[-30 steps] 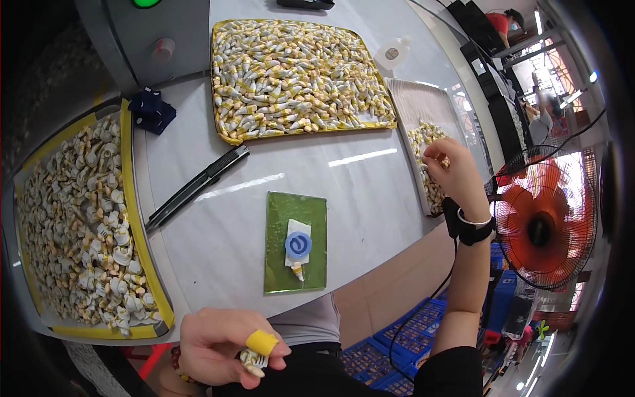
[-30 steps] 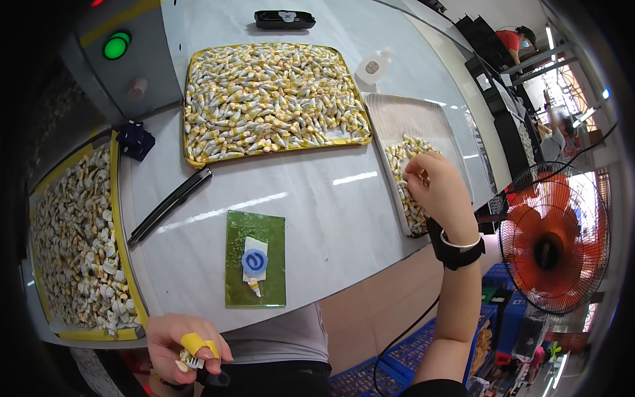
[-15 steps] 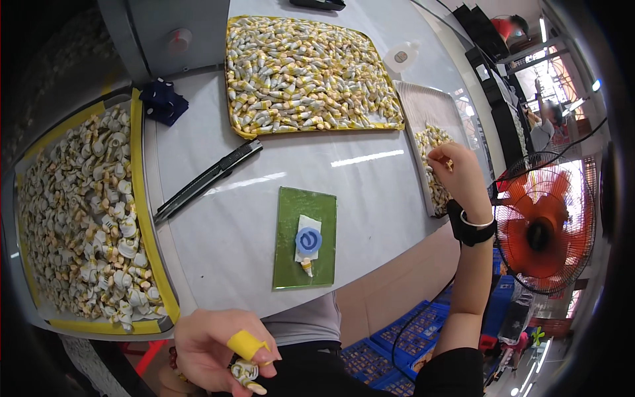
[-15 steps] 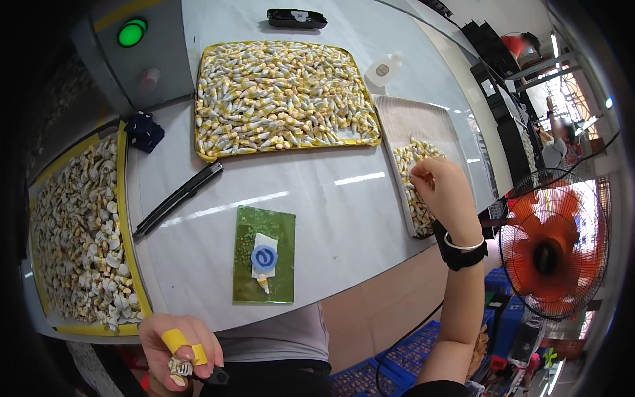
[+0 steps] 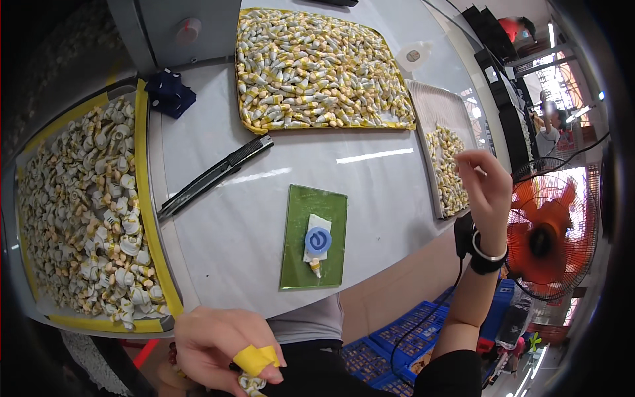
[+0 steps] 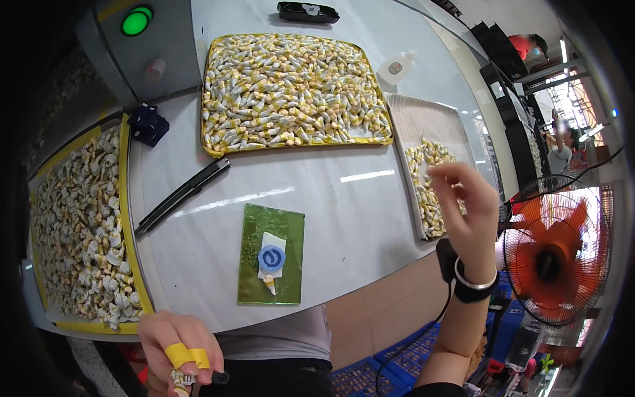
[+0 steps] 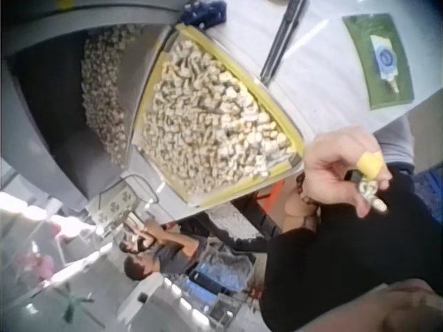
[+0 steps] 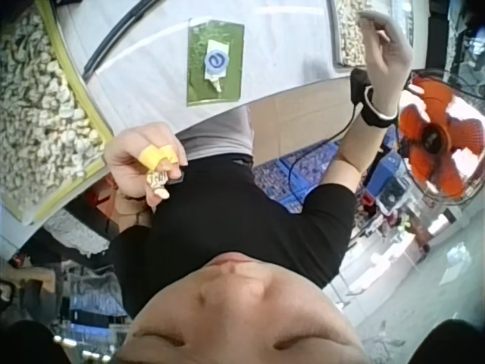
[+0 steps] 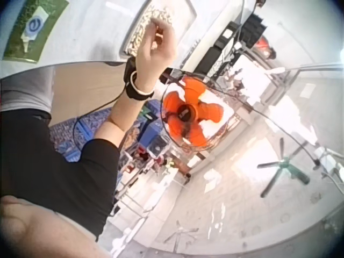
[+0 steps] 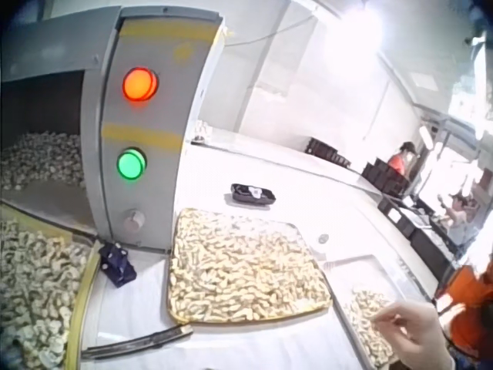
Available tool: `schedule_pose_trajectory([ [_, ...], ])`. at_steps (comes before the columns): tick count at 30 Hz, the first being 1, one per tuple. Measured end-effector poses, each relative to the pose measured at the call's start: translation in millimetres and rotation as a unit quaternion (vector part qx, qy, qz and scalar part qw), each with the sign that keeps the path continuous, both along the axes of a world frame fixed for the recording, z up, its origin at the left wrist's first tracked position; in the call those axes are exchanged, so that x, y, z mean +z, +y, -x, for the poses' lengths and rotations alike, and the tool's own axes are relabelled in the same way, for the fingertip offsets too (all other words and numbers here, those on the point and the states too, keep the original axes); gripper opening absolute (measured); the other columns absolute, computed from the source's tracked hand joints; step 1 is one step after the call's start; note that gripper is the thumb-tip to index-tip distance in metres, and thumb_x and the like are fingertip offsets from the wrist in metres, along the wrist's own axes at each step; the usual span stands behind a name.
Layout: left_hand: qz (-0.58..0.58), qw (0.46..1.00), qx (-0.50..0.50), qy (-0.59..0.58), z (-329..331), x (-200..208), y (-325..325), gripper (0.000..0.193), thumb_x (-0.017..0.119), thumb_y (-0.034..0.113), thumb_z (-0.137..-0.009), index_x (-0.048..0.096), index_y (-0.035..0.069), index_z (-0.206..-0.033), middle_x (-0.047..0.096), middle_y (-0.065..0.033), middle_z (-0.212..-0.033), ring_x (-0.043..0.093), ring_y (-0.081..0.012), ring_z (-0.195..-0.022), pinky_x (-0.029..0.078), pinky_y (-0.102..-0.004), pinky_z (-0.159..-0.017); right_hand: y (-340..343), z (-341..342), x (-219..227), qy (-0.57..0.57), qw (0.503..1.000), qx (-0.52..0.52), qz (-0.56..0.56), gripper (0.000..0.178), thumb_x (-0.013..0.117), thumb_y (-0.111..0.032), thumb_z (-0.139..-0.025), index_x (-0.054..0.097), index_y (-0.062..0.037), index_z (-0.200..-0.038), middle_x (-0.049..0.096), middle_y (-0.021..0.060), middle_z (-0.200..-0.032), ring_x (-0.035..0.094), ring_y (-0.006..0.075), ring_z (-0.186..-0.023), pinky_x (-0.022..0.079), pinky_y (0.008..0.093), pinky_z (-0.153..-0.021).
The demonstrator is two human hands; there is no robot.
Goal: The person repeatedly picks up small white and yellow plastic components from a tray, applies a small amount of adhesive from a tube onto the yellow part, and joins the pieces together. The assembled units are then placed into a separate tray on the right side of the workspace.
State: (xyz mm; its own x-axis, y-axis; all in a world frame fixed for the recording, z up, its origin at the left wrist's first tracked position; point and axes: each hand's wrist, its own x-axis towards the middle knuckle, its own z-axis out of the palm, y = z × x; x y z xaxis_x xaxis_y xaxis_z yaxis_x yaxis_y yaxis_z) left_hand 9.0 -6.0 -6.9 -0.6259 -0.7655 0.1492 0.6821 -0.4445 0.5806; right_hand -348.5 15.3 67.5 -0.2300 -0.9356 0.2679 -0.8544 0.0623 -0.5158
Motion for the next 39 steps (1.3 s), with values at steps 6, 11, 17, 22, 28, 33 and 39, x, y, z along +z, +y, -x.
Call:
schedule_pose_trajectory([
  [6,-0.017,0.996,0.034,-0.084,7,10,4,0.035,0.085,0.026,-0.067,0.064,0.000,-0.076,0.064,-0.0101,-0.068,0.062,-0.0201,-0.063,0.057,-0.0341,-0.060,6,-79,8,-0.094,0.953,0.279,-0.074,0.024,0.067,0.005,-0.072,0.068,0.0000,-0.096,0.065,0.0083,-0.081,0.062,0.0176,-0.067,0.049,0.0277,-0.058],
  [11,-0.003,0.992,0.058,-0.111,3,12,7,0.037,0.085,0.029,-0.067,0.063,0.002,-0.079,0.065,-0.0092,-0.070,0.062,-0.0199,-0.066,0.056,-0.0334,-0.061,-3,-102,-8,0.020,0.934,0.348,-0.078,0.032,0.068,0.003,-0.069,0.065,0.0002,-0.101,0.063,0.0073,-0.081,0.060,0.0212,-0.068,0.051,0.0303,-0.059],
  [17,0.110,0.992,0.014,-0.062,1,-3,-5,0.035,0.084,0.026,-0.070,0.062,0.001,-0.081,0.067,-0.0119,-0.075,0.062,-0.0214,-0.068,0.056,-0.0337,-0.061,-20,-103,-19,0.047,0.929,0.360,-0.073,0.024,0.063,0.002,-0.069,0.063,-0.0008,-0.093,0.058,0.0068,-0.078,0.057,0.0227,-0.071,0.049,0.0321,-0.062],
  [22,0.059,0.994,0.040,-0.088,-2,5,1,0.031,0.083,0.020,-0.071,0.062,0.000,-0.082,0.068,-0.0138,-0.077,0.063,-0.0229,-0.069,0.056,-0.0338,-0.062,-24,-107,-15,0.083,0.921,0.372,-0.084,0.023,0.062,0.000,-0.066,0.059,-0.0022,-0.088,0.055,0.0066,-0.079,0.056,0.0226,-0.073,0.049,0.0319,-0.062],
  [28,0.145,0.988,0.042,-0.046,1,1,-7,0.032,0.081,0.013,-0.073,0.059,-0.001,-0.091,0.066,-0.0132,-0.083,0.062,-0.0217,-0.073,0.052,-0.0315,-0.064,-26,-112,-17,0.162,0.903,0.392,-0.073,0.022,0.064,-0.007,-0.066,0.059,-0.0014,-0.087,0.051,0.0055,-0.077,0.053,0.0214,-0.073,0.048,0.0291,-0.060],
  [33,0.211,0.975,0.058,-0.030,1,-2,-10,0.034,0.080,0.008,-0.073,0.059,-0.004,-0.097,0.066,-0.0158,-0.086,0.064,-0.0230,-0.073,0.051,-0.0315,-0.065,-26,-118,-14,0.186,0.898,0.394,-0.061,0.020,0.066,-0.007,-0.066,0.059,-0.0009,-0.084,0.048,0.0047,-0.073,0.052,0.0198,-0.070,0.047,0.0275,-0.056],
  [39,0.300,0.949,-0.015,-0.098,-6,-9,-18,0.033,0.082,0.007,-0.069,0.066,0.000,-0.098,0.068,-0.0145,-0.094,0.064,-0.0232,-0.072,0.051,-0.0310,-0.059,-15,-118,-7,0.120,0.923,0.366,-0.013,0.020,0.068,-0.004,-0.067,0.063,0.0021,-0.086,0.056,0.0063,-0.076,0.056,0.0191,-0.067,0.048,0.0268,-0.055],
])
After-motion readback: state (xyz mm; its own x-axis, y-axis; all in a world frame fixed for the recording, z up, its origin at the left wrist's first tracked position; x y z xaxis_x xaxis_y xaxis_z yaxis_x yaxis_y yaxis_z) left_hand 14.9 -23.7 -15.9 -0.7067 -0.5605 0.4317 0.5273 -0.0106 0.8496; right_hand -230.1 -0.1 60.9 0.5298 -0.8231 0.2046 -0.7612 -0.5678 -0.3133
